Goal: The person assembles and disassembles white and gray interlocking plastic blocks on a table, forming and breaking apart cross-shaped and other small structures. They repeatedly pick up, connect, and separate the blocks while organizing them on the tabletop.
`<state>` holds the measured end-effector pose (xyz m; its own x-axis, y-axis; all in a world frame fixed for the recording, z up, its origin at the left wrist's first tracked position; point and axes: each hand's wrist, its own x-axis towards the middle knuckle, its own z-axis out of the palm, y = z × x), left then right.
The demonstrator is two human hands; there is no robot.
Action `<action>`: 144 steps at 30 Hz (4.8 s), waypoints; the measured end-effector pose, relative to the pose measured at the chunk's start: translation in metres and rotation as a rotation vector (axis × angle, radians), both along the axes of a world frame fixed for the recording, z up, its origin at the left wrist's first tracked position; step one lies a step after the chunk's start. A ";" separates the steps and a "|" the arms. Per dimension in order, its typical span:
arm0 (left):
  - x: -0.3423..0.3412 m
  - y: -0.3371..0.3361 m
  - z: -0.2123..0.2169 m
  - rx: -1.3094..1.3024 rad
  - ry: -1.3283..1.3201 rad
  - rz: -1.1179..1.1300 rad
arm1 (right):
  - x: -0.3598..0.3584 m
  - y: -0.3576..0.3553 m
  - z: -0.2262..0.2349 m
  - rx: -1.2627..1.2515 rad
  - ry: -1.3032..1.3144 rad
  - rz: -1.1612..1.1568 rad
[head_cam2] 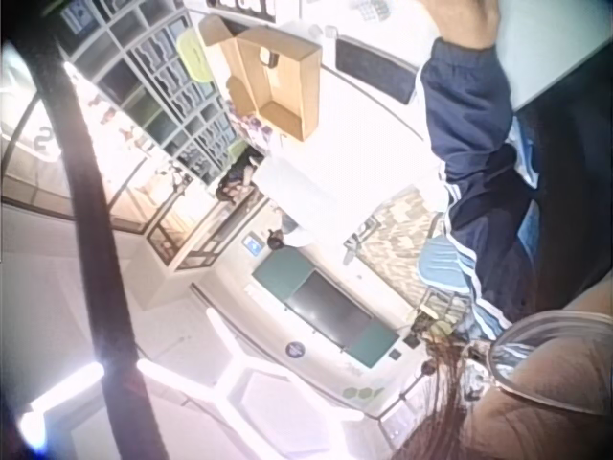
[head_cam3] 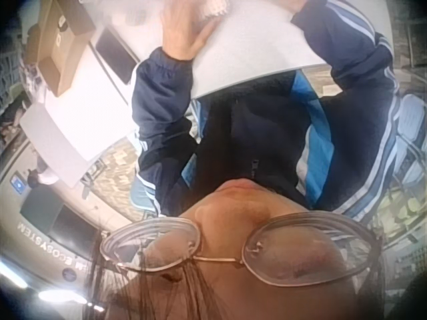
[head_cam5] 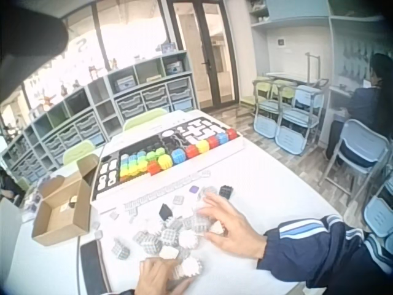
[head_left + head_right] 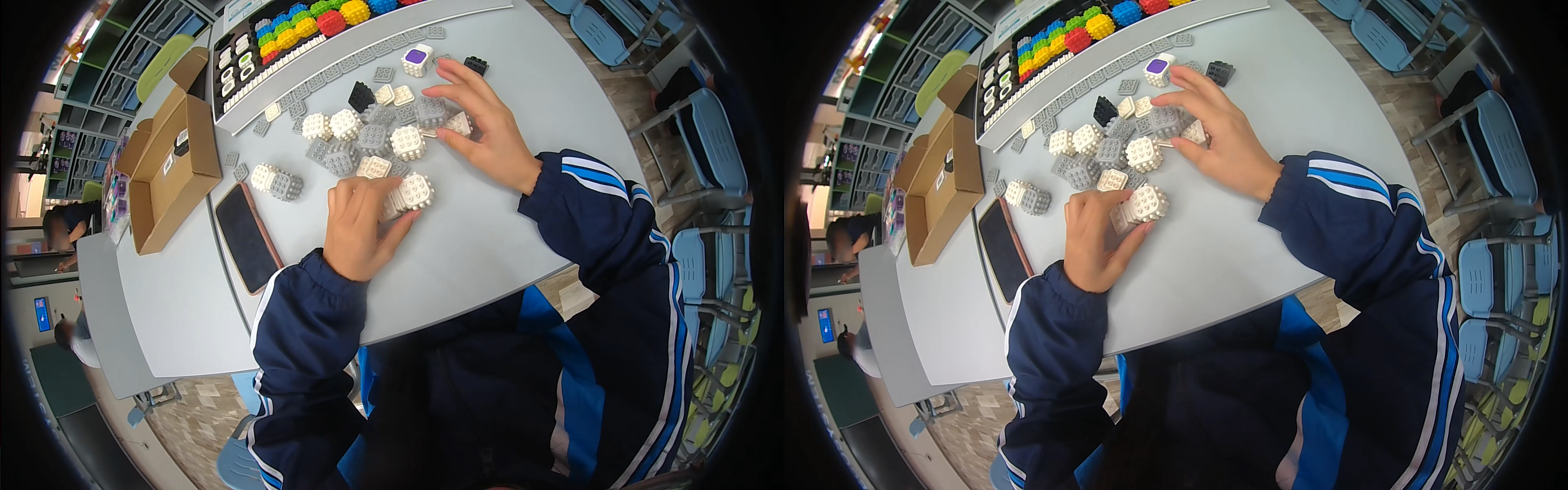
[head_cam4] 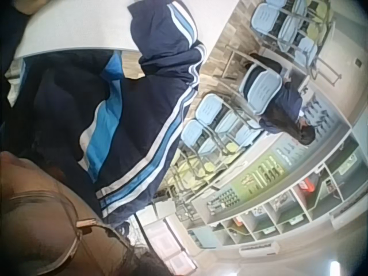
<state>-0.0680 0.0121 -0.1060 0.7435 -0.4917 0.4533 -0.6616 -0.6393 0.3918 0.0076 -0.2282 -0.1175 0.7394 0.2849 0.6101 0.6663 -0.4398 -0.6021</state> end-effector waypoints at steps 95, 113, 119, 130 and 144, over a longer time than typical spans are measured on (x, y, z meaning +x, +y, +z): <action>-0.023 -0.022 -0.007 -0.856 0.865 -0.096 | -0.046 0.015 0.010 -0.269 -0.065 0.489; -0.029 -0.029 0.002 -0.698 0.832 -0.120 | -0.041 0.009 0.006 -0.297 0.014 0.641; -0.027 -0.011 0.004 -0.685 0.968 0.026 | -0.042 0.009 0.006 -0.310 0.067 0.673; -0.002 -0.009 -0.009 -0.236 0.114 0.094 | -0.026 0.008 0.007 -0.040 0.036 0.116; 0.007 0.008 0.006 -0.100 -0.213 0.264 | -0.031 0.012 0.010 -0.123 -0.180 0.315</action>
<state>-0.0610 0.0204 -0.0998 0.7227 -0.2406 0.6479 -0.5522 -0.7648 0.3320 -0.0229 -0.2166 -0.1073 0.4881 0.5598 0.6696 0.8707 -0.2584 -0.4186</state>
